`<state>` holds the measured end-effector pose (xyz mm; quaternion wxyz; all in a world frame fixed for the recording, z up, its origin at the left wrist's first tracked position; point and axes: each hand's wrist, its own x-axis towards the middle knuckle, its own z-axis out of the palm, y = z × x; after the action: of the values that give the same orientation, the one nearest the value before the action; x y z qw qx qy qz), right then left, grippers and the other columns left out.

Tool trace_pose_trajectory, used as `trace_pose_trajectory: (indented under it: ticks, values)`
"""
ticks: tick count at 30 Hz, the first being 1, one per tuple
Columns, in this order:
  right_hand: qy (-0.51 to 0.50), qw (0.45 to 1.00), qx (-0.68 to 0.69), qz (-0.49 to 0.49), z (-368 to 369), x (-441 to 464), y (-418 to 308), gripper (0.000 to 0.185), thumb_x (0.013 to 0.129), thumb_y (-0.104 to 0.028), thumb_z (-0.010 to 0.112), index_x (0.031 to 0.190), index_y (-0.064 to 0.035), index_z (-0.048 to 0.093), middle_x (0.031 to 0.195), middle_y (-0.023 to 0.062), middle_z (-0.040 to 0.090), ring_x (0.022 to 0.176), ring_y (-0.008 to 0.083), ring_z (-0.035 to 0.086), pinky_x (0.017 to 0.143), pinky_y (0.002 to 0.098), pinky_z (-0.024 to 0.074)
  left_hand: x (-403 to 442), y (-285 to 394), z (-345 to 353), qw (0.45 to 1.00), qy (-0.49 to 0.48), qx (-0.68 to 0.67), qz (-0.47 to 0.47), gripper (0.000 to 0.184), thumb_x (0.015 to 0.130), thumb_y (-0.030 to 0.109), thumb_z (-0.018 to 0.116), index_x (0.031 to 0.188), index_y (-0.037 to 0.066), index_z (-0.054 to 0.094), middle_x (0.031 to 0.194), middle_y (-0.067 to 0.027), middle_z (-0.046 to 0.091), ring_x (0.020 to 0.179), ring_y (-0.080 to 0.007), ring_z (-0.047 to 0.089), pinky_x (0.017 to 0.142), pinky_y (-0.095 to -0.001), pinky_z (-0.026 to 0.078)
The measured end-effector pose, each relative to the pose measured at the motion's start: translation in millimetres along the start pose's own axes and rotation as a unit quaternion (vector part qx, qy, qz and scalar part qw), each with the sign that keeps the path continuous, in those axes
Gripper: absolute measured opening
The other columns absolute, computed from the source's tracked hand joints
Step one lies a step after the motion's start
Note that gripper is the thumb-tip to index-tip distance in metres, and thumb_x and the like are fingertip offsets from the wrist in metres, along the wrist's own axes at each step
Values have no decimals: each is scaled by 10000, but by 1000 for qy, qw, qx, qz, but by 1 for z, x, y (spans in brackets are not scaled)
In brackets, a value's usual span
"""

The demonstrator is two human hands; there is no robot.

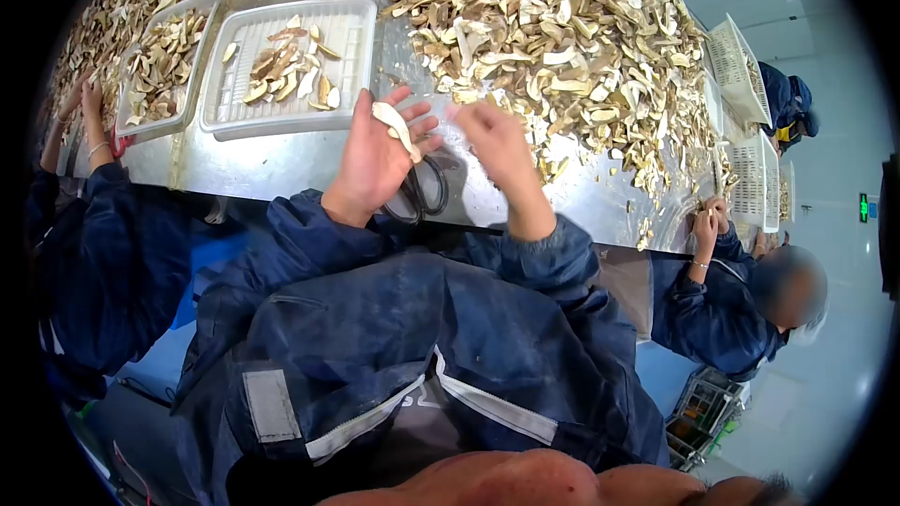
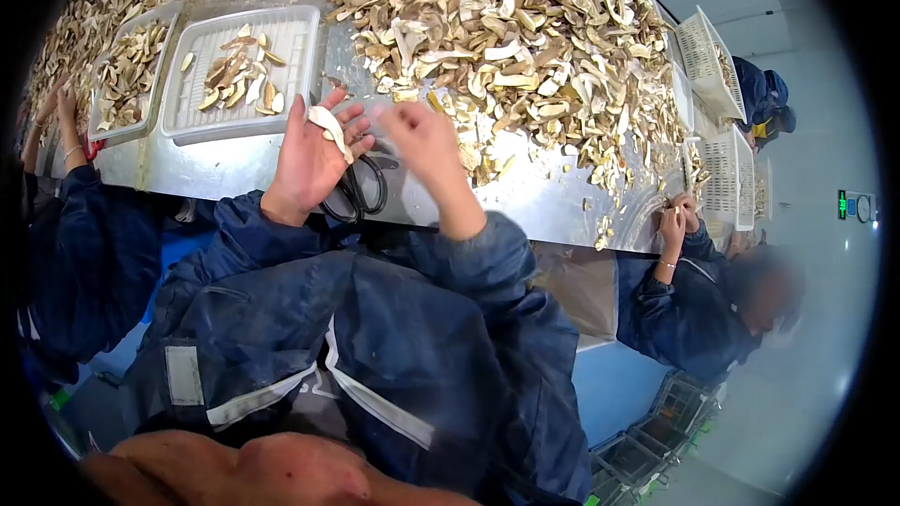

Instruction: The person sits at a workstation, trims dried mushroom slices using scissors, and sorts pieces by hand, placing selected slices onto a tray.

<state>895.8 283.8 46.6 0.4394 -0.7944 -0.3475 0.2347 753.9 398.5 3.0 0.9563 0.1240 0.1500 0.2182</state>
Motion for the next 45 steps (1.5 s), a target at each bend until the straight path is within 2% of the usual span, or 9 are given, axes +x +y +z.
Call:
trace_pose_trajectory:
  ticks: [4,7,11,16,20,27,32,36,45]
  values:
    - [245,952,-129,-128,-27,81,10,311,856,-327,701,905,-21,696,847,148,671,735,293,631,682,390,497,5,-6,-30,998,-46,12,-48,524,1049,497,341,1279,49,485,1075,-132,626,929,-231,629,824,-393,545]
    - [259,928,-218,-153,-28,122,21,336,826,-334,715,932,-15,701,932,157,671,811,316,636,748,408,501,5,-10,-30,997,-45,35,-54,507,1057,474,339,1258,38,501,1039,-124,630,884,-218,634,784,-374,551]
    - [211,968,-92,-95,-32,108,22,343,812,-313,714,953,0,703,900,155,691,824,320,643,758,396,497,2,-10,-28,997,-34,49,-38,491,1064,447,333,1238,24,511,1040,-127,627,877,-213,636,785,-364,552]
    - [167,975,149,-4,-41,64,39,306,898,-182,692,1066,73,691,724,12,639,603,48,522,537,226,399,4,-15,-30,997,-44,57,-36,475,1070,423,331,1234,15,511,1056,-135,624,875,-212,635,797,-364,548]
    - [151,962,225,40,-36,39,33,265,885,-160,712,1036,55,682,762,35,667,644,72,574,569,204,433,3,-17,-28,997,-32,69,-33,465,1071,411,331,1236,14,509,1072,-139,625,891,-218,637,804,-367,549]
    - [48,982,-3,-185,13,-42,-10,159,830,-146,743,922,-35,678,851,92,675,711,184,645,633,298,508,-6,-10,-1,996,12,67,-59,467,1063,417,352,1314,42,475,1161,-154,626,1015,-248,649,846,-386,567]
    - [194,966,-159,-67,-13,-2,31,209,847,-236,733,917,-49,673,861,112,669,719,261,658,645,366,518,-5,-10,-23,993,-16,89,-71,414,1048,324,433,1380,77,452,1105,-114,632,925,-205,628,731,-354,557]
    - [151,922,-353,-43,-8,21,35,345,821,-380,722,895,-52,643,951,146,666,805,352,662,681,462,524,-5,-10,-25,993,-36,96,-62,387,1029,244,485,1369,64,454,1023,-102,629,766,-169,583,640,-326,530]
    - [180,929,-321,-47,-11,17,38,281,834,-329,699,887,-54,672,903,153,684,794,354,669,692,444,523,-4,2,-23,996,-66,31,-57,381,1027,251,454,1353,54,455,1021,-133,639,804,-209,642,736,-439,629]
